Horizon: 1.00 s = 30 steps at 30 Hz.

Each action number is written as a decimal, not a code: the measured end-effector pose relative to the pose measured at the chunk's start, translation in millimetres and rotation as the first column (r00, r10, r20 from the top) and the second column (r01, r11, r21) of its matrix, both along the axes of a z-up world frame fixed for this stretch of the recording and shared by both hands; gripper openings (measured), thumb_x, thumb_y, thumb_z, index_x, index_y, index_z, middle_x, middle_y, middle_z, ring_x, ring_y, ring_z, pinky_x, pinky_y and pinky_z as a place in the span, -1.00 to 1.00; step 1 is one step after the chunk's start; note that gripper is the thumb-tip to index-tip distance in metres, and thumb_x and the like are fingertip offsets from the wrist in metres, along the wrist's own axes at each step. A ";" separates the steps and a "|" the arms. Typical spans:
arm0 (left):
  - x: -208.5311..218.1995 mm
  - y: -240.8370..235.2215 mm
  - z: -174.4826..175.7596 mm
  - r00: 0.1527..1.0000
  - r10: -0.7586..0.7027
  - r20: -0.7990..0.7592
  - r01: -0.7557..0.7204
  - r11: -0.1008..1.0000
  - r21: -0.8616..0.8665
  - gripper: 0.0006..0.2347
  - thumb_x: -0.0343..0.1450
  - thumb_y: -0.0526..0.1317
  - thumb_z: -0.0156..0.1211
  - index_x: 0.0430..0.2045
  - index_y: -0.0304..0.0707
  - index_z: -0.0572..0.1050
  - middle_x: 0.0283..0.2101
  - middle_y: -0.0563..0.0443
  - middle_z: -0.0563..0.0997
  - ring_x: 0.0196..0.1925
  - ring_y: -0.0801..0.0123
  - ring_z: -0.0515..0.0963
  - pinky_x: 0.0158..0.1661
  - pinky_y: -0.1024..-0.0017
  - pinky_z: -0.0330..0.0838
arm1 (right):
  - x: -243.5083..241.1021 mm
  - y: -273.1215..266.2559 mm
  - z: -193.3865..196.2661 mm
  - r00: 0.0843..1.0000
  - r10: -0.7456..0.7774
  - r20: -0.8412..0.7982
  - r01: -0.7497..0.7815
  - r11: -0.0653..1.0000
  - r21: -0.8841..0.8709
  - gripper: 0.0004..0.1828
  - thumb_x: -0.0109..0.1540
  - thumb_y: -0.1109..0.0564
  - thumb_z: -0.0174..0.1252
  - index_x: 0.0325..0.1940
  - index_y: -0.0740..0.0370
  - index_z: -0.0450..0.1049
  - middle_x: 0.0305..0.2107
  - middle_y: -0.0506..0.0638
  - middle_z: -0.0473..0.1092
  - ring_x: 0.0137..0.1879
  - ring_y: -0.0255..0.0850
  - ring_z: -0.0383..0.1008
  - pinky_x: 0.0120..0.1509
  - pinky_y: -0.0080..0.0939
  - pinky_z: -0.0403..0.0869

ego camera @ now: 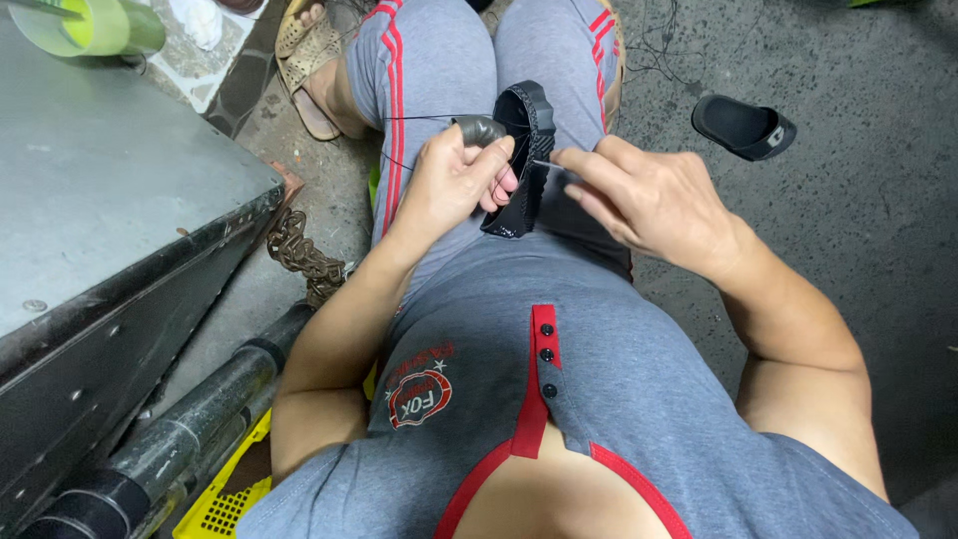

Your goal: The person sits on a low stool and sews a black slip-on shoe resting on their lap. They use a curved awl to pierce the shoe's sole and upper, then pull a black thread through the holes to stitch the parts together.

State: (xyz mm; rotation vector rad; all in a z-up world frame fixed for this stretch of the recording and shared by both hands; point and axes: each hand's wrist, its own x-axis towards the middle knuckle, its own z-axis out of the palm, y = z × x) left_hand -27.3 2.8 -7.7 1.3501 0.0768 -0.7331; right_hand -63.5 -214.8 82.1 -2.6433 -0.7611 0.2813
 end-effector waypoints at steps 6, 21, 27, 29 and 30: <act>0.9 -0.7 6.3 0.997 0.039 -0.070 -0.046 0.993 -0.112 -0.86 0.43 -0.24 0.06 -0.41 -0.39 0.41 -0.61 -0.26 0.57 -0.69 0.36 0.58 -0.69 0.58 0.55 | 8.6 1.8 -19.3 0.998 -0.025 -0.062 0.014 0.984 -0.177 -0.82 0.32 -0.07 -0.04 -0.07 -0.06 0.40 -0.49 -0.10 0.31 -0.47 -0.09 0.48 -0.42 -0.12 0.44; 2.4 6.4 2.5 0.600 -0.235 0.765 -0.137 0.912 0.388 -0.80 0.46 -0.30 0.06 -0.07 -0.36 0.44 -0.06 -0.16 0.43 -0.02 0.08 0.44 -0.10 0.17 0.36 | 42.1 -127.4 -46.3 0.407 -0.690 -0.598 0.735 -0.142 0.664 -0.72 0.26 -0.06 -0.02 -0.11 0.17 0.32 -0.21 -0.02 0.47 -0.62 -0.38 0.17 -0.62 -0.42 0.12; -0.2 -2.9 -15.6 0.452 -0.637 0.625 -0.174 0.624 0.762 -0.72 0.44 -0.12 0.09 -0.64 -0.30 0.43 -0.61 -0.17 0.48 -0.59 -0.11 0.48 -0.66 0.02 0.27 | 30.2 -12.4 -40.8 0.953 -0.276 -0.125 0.303 0.876 0.376 -0.58 0.26 0.18 0.16 0.18 0.31 0.30 -0.01 0.16 0.36 -0.17 -0.14 0.36 -0.13 -0.17 0.37; 12.4 5.2 -8.6 0.509 -0.660 0.552 -0.067 0.610 0.790 -0.69 0.45 -0.06 0.06 -0.64 -0.29 0.45 -0.62 -0.24 0.55 -0.61 -0.25 0.52 -0.71 -0.06 0.22 | 36.2 -5.6 -47.7 0.989 -0.127 -0.070 0.141 0.954 0.265 -0.57 0.32 0.06 0.14 0.19 0.29 0.26 -0.04 0.20 0.40 -0.08 0.04 0.47 -0.04 0.04 0.48; 22.7 11.0 -5.5 0.643 -0.591 0.487 0.217 0.751 0.624 -0.82 0.43 -0.09 0.07 -0.44 -0.17 0.51 -0.52 -0.01 0.58 -0.50 0.16 0.51 -0.51 0.23 0.27 | 40.6 -6.6 -52.5 0.993 -0.102 -0.053 0.112 0.959 0.262 -0.74 0.32 0.08 0.17 0.01 0.25 0.34 -0.30 0.08 0.39 -0.32 -0.08 0.41 -0.25 -0.08 0.42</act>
